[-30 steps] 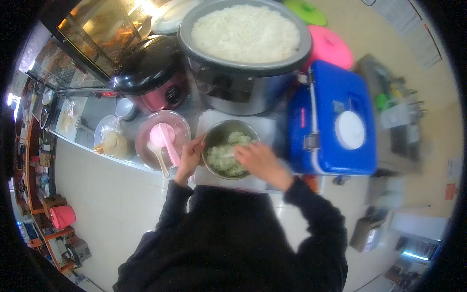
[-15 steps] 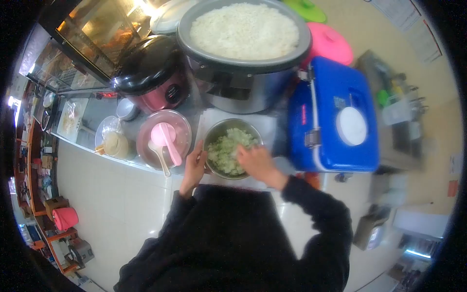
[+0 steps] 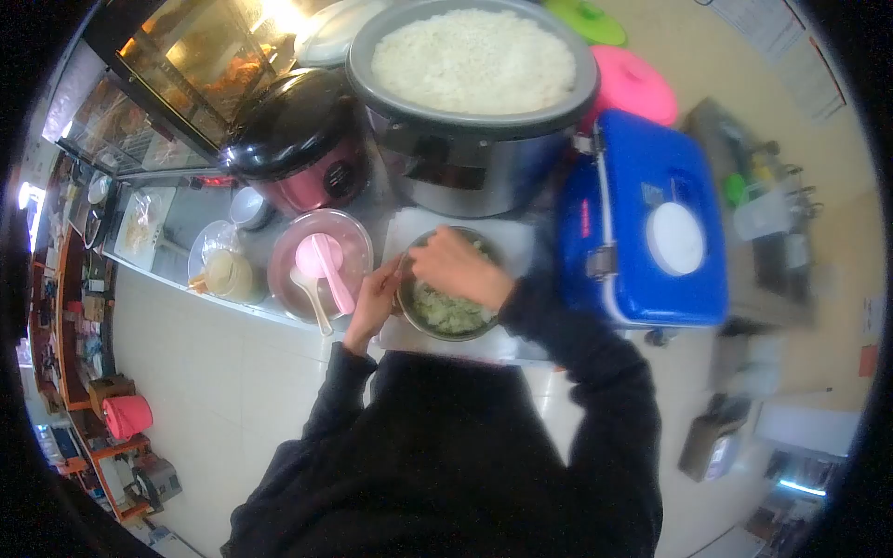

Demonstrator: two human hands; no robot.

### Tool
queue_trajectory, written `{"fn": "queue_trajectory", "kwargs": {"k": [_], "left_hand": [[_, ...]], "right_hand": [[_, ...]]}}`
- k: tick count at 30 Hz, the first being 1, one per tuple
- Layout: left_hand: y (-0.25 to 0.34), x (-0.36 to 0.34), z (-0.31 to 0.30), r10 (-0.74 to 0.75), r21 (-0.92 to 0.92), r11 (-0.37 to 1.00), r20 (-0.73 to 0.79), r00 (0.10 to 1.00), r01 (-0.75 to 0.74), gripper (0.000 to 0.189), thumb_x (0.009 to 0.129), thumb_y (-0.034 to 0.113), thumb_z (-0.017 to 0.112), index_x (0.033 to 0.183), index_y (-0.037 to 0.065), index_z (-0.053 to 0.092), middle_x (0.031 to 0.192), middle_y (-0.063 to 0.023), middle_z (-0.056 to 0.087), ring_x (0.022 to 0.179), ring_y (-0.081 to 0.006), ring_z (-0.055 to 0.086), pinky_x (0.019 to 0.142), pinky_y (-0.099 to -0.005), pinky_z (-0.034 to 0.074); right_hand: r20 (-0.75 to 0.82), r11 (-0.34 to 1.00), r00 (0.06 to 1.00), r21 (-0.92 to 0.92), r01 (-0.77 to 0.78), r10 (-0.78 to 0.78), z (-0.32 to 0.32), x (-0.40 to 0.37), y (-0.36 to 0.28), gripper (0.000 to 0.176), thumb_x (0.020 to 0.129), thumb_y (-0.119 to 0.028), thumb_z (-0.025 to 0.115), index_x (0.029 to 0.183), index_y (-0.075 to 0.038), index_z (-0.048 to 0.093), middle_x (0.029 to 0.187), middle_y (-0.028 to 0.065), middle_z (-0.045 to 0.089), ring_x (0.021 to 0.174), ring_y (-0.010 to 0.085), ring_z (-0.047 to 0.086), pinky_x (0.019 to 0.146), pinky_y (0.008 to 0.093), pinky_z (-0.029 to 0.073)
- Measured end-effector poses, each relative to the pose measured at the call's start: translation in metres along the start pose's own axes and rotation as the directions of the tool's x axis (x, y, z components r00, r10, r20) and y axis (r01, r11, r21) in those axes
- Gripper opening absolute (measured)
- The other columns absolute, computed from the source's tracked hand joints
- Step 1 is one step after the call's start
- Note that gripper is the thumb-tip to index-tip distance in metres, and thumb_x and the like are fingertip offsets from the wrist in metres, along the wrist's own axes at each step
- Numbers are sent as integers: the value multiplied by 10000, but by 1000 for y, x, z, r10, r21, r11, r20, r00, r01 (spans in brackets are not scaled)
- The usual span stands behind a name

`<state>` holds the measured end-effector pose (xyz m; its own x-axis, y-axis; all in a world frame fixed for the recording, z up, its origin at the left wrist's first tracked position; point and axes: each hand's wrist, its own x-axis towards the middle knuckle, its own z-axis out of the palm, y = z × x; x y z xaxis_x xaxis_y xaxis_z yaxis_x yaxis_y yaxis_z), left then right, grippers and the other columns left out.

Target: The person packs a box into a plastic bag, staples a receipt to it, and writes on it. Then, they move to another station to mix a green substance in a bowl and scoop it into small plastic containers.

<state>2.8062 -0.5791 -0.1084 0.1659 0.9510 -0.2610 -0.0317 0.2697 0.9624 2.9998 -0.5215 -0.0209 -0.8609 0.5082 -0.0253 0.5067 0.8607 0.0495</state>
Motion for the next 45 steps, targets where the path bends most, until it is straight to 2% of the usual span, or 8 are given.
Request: {"fn": "queue_trajectory", "kwargs": {"k": [6, 8, 12, 20, 27, 34, 37, 45], "left_hand": [[-23, 21, -5, 515, 442, 782, -59, 855, -440, 322, 1011, 121, 481, 1280, -27, 577, 855, -74, 649, 655, -112, 604, 547, -261, 493], [-28, 24, -6, 537, 477, 753, -50, 842, -452, 318, 1013, 126, 480, 1274, -21, 584, 841, -76, 636, 662, -103, 602, 544, -264, 496], [16, -2, 4, 40, 145, 989, -138, 990, -20, 340, 1019, 137, 467, 1314, -11, 552, 841, -75, 617, 664, -98, 605, 554, -252, 520], [15, -24, 13, 34, 74, 997, -73, 997, -28, 408, 1027, 116, 426, 1412, -20, 430, 816, -45, 579, 587, -95, 588, 499, -254, 539], [9, -17, 10, 56, 45, 998, -103, 993, -52, 408, 1024, 107, 426, 1412, -20, 430, 867, -73, 624, 586, -101, 596, 476, -258, 535], [-25, 12, 2, 432, 350, 847, -12, 902, -401, 390, 1032, 129, 437, 1391, -20, 467, 923, -74, 658, 632, -73, 566, 561, -233, 490], [6, 5, 5, 117, 184, 976, -5, 993, -114, 384, 1035, 147, 446, 1382, -11, 485, 946, -73, 661, 692, -57, 559, 600, -220, 485], [20, -27, 21, -107, -93, 991, -177, 978, 92, 431, 1034, 155, 443, 1448, 47, 402, 935, -68, 620, 659, -109, 611, 530, -263, 563]], "right_hand": [[-36, 980, 981, 66, -189, 192, -9, -81, -13, 161, 732, -49, 628, 848, -150, 675, 924, -19, 605, 816, 174, 635, 668, 344, 475], [-45, 954, 959, 119, -274, 281, -20, -101, -9, 241, 721, -25, 634, 913, -160, 684, 949, -26, 601, 816, 171, 635, 664, 341, 475], [-56, 890, 905, 214, -402, 422, -48, -118, -14, 305, 727, -3, 628, 965, -181, 697, 962, -34, 600, 813, 180, 638, 659, 350, 483], [56, 814, 844, 235, -531, 534, 33, -69, -24, 281, 777, -30, 565, 955, -181, 721, 924, -10, 618, 754, 252, 655, 656, 390, 492], [117, 789, 848, 319, -525, 517, -48, -110, 0, 245, 760, -49, 598, 904, -194, 734, 893, -33, 636, 742, 241, 653, 644, 414, 481], [78, 778, 829, 307, -549, 554, 11, -92, -19, 242, 777, -78, 596, 912, -214, 743, 914, -42, 653, 782, 232, 664, 667, 405, 494], [12, 726, 784, 368, -581, 621, 27, -67, -12, 221, 783, -99, 587, 899, -202, 745, 914, -34, 659, 776, 244, 665, 666, 419, 497], [205, 766, 874, 422, -485, 441, -40, -115, -6, 221, 776, -95, 597, 890, -215, 744, 904, -37, 658, 767, 242, 662, 639, 399, 489]]}}
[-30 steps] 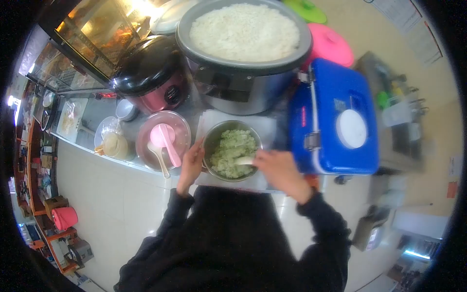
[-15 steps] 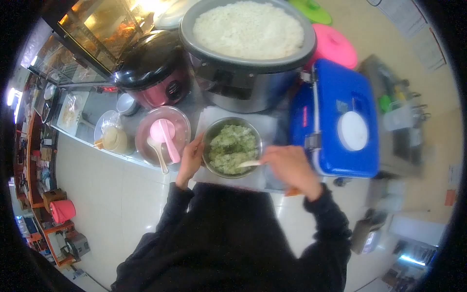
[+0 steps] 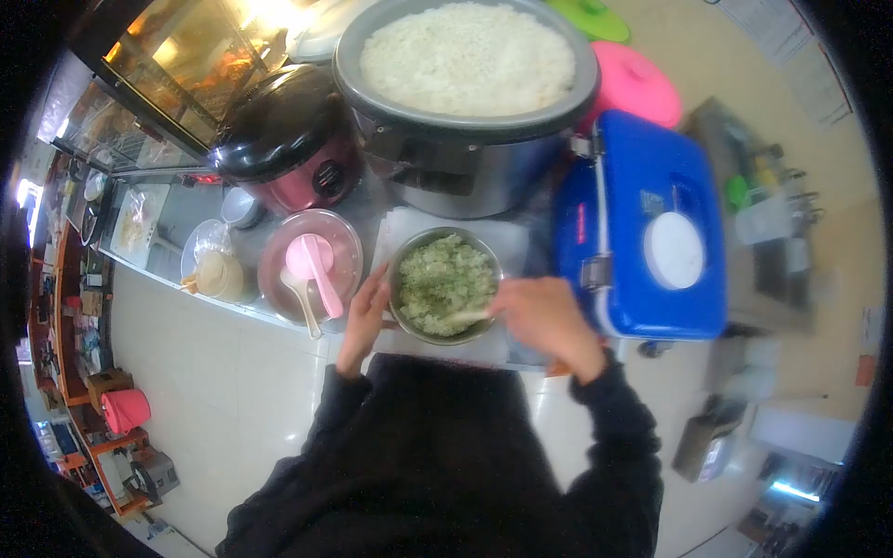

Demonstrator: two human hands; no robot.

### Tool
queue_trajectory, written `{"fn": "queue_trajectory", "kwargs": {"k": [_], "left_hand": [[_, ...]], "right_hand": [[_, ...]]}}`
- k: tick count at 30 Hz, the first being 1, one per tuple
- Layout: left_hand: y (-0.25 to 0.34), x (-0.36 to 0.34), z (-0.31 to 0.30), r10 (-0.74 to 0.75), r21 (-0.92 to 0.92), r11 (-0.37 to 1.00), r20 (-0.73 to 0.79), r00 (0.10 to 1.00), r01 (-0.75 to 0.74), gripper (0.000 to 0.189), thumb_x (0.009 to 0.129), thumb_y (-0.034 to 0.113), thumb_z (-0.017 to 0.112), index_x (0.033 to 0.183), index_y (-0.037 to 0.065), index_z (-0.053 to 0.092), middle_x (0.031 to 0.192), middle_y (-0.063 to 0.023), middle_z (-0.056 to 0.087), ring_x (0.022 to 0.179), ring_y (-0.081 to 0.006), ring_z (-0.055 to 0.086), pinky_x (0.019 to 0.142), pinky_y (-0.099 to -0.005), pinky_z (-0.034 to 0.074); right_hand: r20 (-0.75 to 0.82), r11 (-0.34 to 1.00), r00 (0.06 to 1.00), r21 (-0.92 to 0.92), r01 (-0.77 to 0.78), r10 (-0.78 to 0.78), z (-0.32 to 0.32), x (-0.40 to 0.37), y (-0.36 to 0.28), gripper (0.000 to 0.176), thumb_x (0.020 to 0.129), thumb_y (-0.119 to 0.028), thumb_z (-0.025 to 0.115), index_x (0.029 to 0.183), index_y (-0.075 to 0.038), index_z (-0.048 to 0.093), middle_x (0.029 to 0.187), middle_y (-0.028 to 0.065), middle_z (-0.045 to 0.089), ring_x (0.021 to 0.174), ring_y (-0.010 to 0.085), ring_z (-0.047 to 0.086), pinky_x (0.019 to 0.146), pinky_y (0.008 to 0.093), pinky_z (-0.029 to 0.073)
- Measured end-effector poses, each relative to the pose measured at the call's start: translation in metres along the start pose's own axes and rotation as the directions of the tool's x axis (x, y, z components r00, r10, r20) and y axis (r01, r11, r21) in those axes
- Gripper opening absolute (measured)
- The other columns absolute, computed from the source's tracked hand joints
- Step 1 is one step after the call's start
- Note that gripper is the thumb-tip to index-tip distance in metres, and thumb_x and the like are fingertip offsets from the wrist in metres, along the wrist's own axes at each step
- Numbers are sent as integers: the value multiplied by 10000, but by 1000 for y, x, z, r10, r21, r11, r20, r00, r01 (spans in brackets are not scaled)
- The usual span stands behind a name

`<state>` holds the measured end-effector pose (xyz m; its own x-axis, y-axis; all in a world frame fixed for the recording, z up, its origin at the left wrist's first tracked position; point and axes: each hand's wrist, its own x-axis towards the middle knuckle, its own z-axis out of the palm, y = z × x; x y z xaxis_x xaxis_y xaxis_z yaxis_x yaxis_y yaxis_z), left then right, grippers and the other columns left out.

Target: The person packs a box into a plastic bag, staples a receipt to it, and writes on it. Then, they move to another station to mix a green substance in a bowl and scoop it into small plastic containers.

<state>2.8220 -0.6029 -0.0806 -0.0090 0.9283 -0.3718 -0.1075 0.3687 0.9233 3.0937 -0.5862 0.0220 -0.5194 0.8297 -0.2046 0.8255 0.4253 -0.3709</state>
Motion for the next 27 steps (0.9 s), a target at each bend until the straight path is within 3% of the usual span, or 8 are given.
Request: {"fn": "queue_trajectory", "kwargs": {"k": [1, 3, 8, 14, 17, 21, 24, 27], "left_hand": [[-9, -3, 1, 48, 41, 998, 11, 999, -48, 438, 1031, 147, 444, 1452, 40, 389, 940, -70, 616, 668, -115, 617, 529, -272, 575], [-28, -5, 0, 143, 122, 982, 31, 989, -145, 453, 1026, 131, 444, 1459, 27, 361, 950, -76, 608, 685, -126, 631, 526, -291, 599], [-17, -1, -3, 59, 143, 987, 107, 992, -74, 463, 1022, 106, 441, 1461, -4, 343, 978, -84, 591, 702, -125, 630, 521, -289, 596], [-13, 3, -5, -1, 28, 1000, 125, 992, -3, 461, 1029, 143, 436, 1464, 15, 351, 1045, -92, 596, 746, -125, 631, 538, -296, 610], [-11, 11, -5, -14, 14, 1000, 122, 992, 13, 439, 1031, 156, 436, 1447, 22, 389, 1067, -90, 609, 759, -123, 633, 507, -280, 591], [-6, 27, -16, -24, 151, 988, 142, 990, 3, 388, 1024, 149, 458, 1382, 3, 483, 1034, -96, 638, 798, -125, 636, 548, -262, 543], [-36, 51, -18, 477, 384, 786, 122, 870, -485, 354, 1005, 128, 493, 1326, -16, 536, 920, -103, 636, 806, -130, 630, 645, -272, 506], [-28, 48, -18, 411, 492, 777, 77, 908, -393, 344, 986, 102, 517, 1305, -22, 552, 890, -109, 600, 808, -153, 623, 730, -296, 494]], "right_hand": [[65, 998, 996, -3, 61, -61, 13, -3, 2, 218, 781, -99, 604, 899, -220, 742, 902, -40, 655, 764, 242, 661, 633, 397, 485], [-60, 999, 998, -21, -32, 30, 43, 1, -12, 212, 795, -114, 612, 925, -231, 734, 905, -46, 646, 754, 239, 659, 630, 391, 480], [-342, 954, 891, 76, -291, 299, 81, 32, -6, 216, 825, -117, 605, 961, -235, 723, 924, -54, 635, 736, 235, 658, 653, 395, 476], [-172, 985, 975, -77, -152, 138, 15, 26, -22, 234, 791, -59, 603, 947, -192, 714, 918, -49, 633, 729, 238, 655, 654, 374, 492], [-267, 975, 951, -198, 103, -154, 20, 44, -33, 228, 752, -49, 618, 918, -185, 693, 903, -46, 617, 741, 217, 648, 670, 374, 493], [-152, 921, 938, -288, 261, -313, 56, 38, -14, 222, 736, -51, 628, 902, -190, 675, 888, -47, 594, 755, 190, 638, 675, 354, 485], [-124, 952, 962, -218, 213, -244, 33, 15, -9, 220, 746, -56, 632, 907, -198, 679, 887, -46, 591, 756, 188, 634, 664, 347, 476], [-168, 979, 979, -188, 84, -116, 0, 16, -14, 203, 765, -65, 629, 900, -204, 690, 886, -37, 606, 748, 202, 635, 642, 347, 463]]}}
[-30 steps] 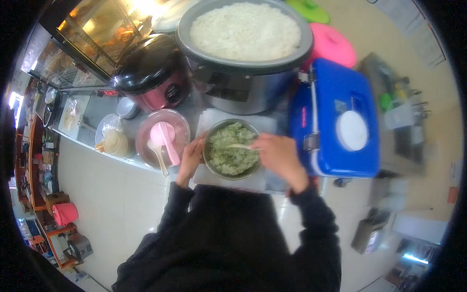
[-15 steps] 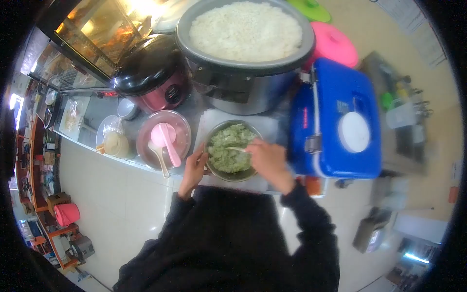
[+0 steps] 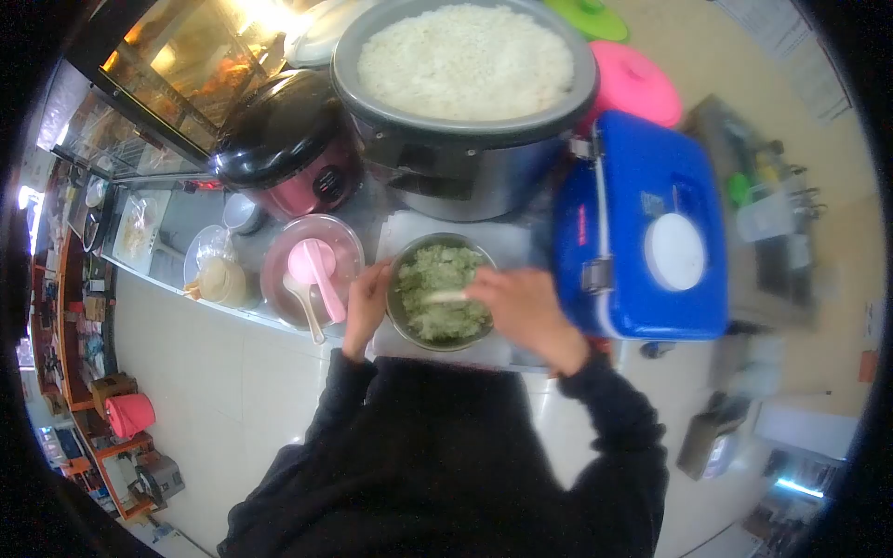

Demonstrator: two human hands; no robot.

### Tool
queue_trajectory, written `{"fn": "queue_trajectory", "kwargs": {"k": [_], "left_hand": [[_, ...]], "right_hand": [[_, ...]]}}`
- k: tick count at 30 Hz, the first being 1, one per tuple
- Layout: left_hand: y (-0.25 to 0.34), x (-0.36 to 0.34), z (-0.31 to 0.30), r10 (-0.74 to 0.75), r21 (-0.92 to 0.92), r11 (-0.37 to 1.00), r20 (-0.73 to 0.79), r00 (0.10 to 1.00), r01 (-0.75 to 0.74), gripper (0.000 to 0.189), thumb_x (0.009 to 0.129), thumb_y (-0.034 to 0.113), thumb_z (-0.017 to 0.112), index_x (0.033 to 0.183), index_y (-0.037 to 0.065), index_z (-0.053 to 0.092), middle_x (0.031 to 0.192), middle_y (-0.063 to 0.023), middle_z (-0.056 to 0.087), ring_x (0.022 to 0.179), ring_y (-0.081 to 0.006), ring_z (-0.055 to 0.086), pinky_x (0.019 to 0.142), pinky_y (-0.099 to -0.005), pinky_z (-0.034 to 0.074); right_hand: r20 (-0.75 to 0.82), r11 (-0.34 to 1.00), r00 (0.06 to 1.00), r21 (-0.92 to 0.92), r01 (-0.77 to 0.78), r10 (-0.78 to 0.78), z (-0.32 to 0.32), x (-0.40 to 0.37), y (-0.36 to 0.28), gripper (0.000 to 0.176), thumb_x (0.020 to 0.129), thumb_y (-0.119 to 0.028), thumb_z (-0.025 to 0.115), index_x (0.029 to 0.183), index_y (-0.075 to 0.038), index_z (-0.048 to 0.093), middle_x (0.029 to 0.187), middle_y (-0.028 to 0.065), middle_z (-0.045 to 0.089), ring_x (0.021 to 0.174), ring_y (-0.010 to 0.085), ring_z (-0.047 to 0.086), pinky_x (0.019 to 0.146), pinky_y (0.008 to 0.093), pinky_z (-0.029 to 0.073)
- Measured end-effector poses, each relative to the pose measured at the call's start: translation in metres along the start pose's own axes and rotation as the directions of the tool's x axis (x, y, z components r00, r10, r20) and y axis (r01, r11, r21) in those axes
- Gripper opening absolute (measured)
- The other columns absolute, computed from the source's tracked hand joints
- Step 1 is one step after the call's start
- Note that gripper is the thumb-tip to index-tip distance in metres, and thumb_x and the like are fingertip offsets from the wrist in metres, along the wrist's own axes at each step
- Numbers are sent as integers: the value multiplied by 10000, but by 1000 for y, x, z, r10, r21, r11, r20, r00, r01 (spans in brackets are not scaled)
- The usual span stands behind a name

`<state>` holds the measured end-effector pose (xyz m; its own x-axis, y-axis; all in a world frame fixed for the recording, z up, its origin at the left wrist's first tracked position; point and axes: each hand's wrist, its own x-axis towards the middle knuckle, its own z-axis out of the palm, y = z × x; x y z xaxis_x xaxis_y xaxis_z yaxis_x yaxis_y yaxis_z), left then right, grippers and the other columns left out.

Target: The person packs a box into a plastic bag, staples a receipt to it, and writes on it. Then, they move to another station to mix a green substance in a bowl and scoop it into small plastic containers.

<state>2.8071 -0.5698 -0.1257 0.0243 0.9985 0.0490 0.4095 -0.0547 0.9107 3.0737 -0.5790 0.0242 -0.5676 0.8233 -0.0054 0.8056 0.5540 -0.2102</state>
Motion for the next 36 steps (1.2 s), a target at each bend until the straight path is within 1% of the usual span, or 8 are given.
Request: {"fn": "queue_trajectory", "kwargs": {"k": [3, 6, 13, 19, 28, 31, 35, 36], "left_hand": [[9, -29, 2, -48, 53, 997, -78, 996, 53, 334, 982, 92, 523, 1289, -32, 560, 896, -105, 571, 761, -152, 616, 701, -297, 499], [36, -33, -2, -314, -365, 878, 53, 948, 311, 325, 983, 94, 516, 1272, -49, 564, 955, -127, 568, 738, -153, 616, 681, -291, 494], [1, 29, -10, 101, 48, 993, 64, 993, -104, 276, 937, 47, 524, 1179, -34, 628, 817, -181, 587, 733, -265, 633, 738, -364, 485], [8, 47, -13, 119, 191, 973, 53, 991, -127, 207, 912, 63, 559, 1078, 32, 679, 916, -209, 621, 834, -412, 626, 725, -430, 480], [20, -21, -14, 118, 404, 911, -52, 992, -87, 350, 938, 73, 513, 1256, -73, 519, 995, -290, 622, 864, -441, 627, 768, -491, 494], [11, -46, 7, 70, 227, 973, -112, 991, -43, 460, 941, 55, 488, 1367, -89, 391, 1016, -339, 601, 896, -478, 609, 788, -500, 492], [49, -34, -12, -339, -203, 910, 140, 930, 362, 498, 962, 28, 445, 1439, -54, 328, 834, -211, 649, 552, -271, 657, 515, -365, 528], [47, -34, -14, -304, -197, 925, 134, 943, 326, 494, 968, 33, 444, 1442, -47, 330, 808, -190, 643, 512, -236, 638, 482, -348, 515]], "right_hand": [[-119, 990, 984, -34, -137, 133, -10, 30, 14, 214, 747, -65, 642, 900, -205, 696, 887, -19, 623, 801, 228, 639, 681, 373, 459], [-26, 983, 998, -169, -68, 65, 38, 74, 37, 190, 741, -88, 632, 874, -203, 705, 879, -3, 650, 791, 254, 662, 658, 401, 479], [215, 982, 959, 69, 175, -186, 54, 111, 29, 165, 708, -74, 674, 853, -153, 686, 987, 33, 669, 873, 261, 659, 697, 413, 483], [-67, 973, 982, -160, 165, -177, 59, -4, -6, 227, 793, -63, 582, 997, -150, 629, 1005, -16, 577, 787, 214, 648, 603, 348, 519], [27, 992, 999, -123, 39, -36, -4, -20, -10, 278, 779, -92, 618, 1048, -141, 664, 1036, -19, 579, 784, 198, 652, 561, 349, 519], [43, 971, 992, -204, 126, -120, 48, -11, -21, 241, 773, -101, 617, 1009, -116, 662, 1040, 5, 584, 774, 216, 651, 559, 348, 517], [-103, 956, 985, -274, 104, -137, 93, 25, -12, 49, 716, -85, 638, 764, -85, 650, 1047, 66, 600, 698, 240, 654, 529, 365, 532], [-100, 953, 987, -288, 88, -122, 87, 29, -7, 72, 710, -84, 638, 778, -81, 661, 1054, 65, 615, 703, 242, 662, 536, 373, 523]]}}
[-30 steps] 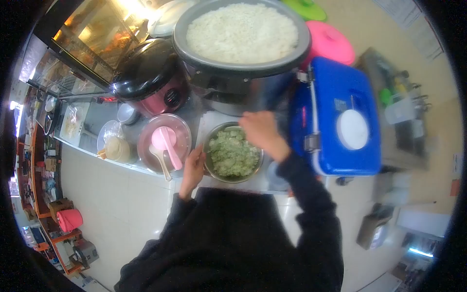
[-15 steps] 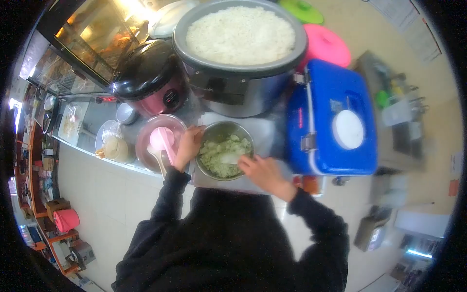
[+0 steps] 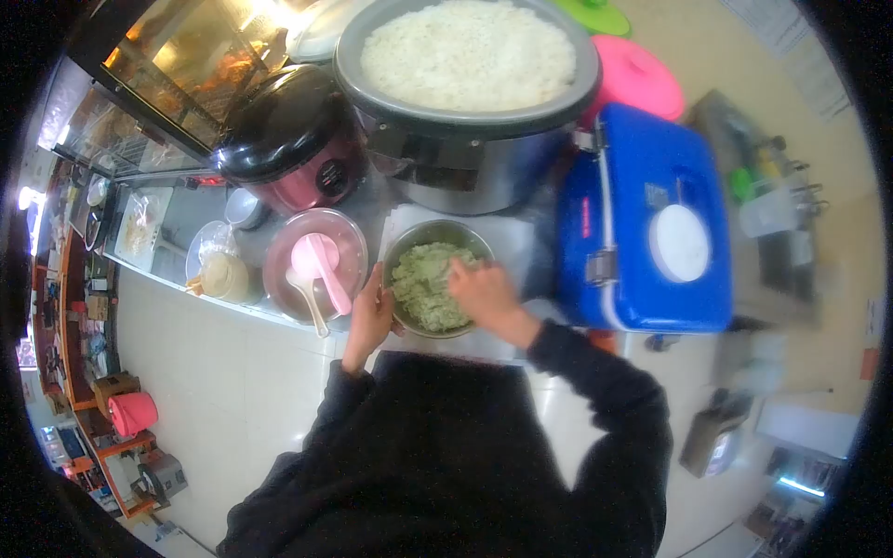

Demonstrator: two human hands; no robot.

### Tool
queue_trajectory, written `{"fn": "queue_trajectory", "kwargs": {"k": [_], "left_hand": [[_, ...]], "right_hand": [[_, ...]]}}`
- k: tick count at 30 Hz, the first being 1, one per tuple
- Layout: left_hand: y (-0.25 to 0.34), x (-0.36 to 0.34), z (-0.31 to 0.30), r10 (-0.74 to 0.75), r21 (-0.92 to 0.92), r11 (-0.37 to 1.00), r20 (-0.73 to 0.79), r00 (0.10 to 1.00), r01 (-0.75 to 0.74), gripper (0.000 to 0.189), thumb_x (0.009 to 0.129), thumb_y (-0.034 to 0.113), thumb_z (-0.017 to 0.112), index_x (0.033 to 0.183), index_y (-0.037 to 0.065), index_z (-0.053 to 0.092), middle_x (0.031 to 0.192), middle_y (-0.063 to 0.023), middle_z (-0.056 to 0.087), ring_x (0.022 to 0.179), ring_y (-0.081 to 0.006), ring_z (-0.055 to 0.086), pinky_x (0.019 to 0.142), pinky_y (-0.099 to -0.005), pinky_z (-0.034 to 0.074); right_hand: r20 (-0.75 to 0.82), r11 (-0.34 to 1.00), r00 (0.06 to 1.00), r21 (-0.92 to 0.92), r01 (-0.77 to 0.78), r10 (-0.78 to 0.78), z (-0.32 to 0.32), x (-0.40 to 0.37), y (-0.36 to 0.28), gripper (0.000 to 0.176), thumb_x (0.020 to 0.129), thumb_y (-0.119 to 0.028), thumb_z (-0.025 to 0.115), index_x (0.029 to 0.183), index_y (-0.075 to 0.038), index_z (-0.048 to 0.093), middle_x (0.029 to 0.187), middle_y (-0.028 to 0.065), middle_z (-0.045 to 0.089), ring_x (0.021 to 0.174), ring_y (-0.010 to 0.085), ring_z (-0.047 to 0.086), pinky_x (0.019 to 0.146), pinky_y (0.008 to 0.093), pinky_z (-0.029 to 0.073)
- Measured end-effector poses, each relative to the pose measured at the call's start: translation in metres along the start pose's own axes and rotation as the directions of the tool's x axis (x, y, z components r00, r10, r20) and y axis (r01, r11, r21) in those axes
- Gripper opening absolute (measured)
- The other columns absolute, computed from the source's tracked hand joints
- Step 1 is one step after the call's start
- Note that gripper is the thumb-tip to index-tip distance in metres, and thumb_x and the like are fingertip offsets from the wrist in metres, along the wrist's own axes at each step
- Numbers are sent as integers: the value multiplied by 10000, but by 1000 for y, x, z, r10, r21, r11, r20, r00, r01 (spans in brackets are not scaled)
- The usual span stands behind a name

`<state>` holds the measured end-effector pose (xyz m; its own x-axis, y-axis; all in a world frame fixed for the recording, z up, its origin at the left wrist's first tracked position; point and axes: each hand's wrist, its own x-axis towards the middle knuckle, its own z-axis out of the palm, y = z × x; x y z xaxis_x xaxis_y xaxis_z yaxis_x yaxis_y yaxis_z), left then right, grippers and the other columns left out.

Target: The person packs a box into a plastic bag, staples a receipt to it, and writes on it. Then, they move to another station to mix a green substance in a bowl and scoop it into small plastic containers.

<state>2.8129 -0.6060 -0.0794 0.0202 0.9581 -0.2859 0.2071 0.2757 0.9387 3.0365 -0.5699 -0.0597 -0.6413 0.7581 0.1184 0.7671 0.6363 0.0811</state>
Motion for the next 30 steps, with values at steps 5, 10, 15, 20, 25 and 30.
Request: {"fn": "queue_trajectory", "kwargs": {"k": [5, 10, 15, 20, 25, 30], "left_hand": [[0, 15, -8, 61, 80, 995, 63, 996, -66, 434, 981, 60, 463, 1405, -21, 425, 757, -177, 644, 434, -199, 607, 421, -328, 494], [-3, 61, -6, 423, 342, 830, 129, 897, -440, 317, 935, 59, 511, 1233, -1, 601, 900, -197, 670, 690, -330, 667, 625, -401, 530], [3, 99, 6, 446, 458, 738, 221, 867, -496, 259, 893, 69, 550, 1115, 85, 682, 956, -150, 663, 886, -376, 638, 766, -451, 505], [14, 100, 13, 445, 535, 687, 226, 867, -492, 228, 892, 99, 568, 1075, 138, 699, 948, -117, 660, 856, -366, 645, 740, -464, 507], [18, 95, 18, 437, 575, 682, 173, 882, -451, 240, 876, 105, 569, 1070, 136, 708, 947, -118, 671, 853, -373, 642, 734, -450, 507], [26, 82, 8, 464, 577, 689, 114, 879, -438, 255, 918, 167, 579, 1119, 28, 650, 936, -186, 627, 834, -417, 626, 691, -481, 499]], "right_hand": [[183, 981, 975, 119, -151, 128, -60, -6, 29, 225, 769, -47, 601, 946, -147, 697, 952, 13, 606, 725, 244, 668, 590, 391, 499], [108, 959, 975, 192, -210, 192, -53, 31, 47, 232, 750, -18, 602, 874, -175, 719, 859, -10, 637, 830, 248, 649, 719, 402, 439], [233, 889, 972, 453, -68, -44, 15, 59, 54, 291, 700, 30, 588, 868, -178, 704, 884, -21, 635, 903, 200, 622, 788, 390, 372], [57, 956, 998, 294, 12, -31, -12, -9, 36, 303, 724, 10, 593, 948, -184, 658, 994, -14, 597, 908, 207, 621, 799, 386, 408], [196, 986, 979, 143, -91, 62, -45, -66, 6, 264, 821, -121, 601, 1079, -178, 602, 1150, -8, 570, 851, 184, 655, 621, 352, 543], [142, 900, 961, 342, -271, 236, -79, -61, 26, 391, 740, 6, 591, 1068, -178, 695, 971, -33, 596, 780, 192, 663, 604, 377, 496]]}}
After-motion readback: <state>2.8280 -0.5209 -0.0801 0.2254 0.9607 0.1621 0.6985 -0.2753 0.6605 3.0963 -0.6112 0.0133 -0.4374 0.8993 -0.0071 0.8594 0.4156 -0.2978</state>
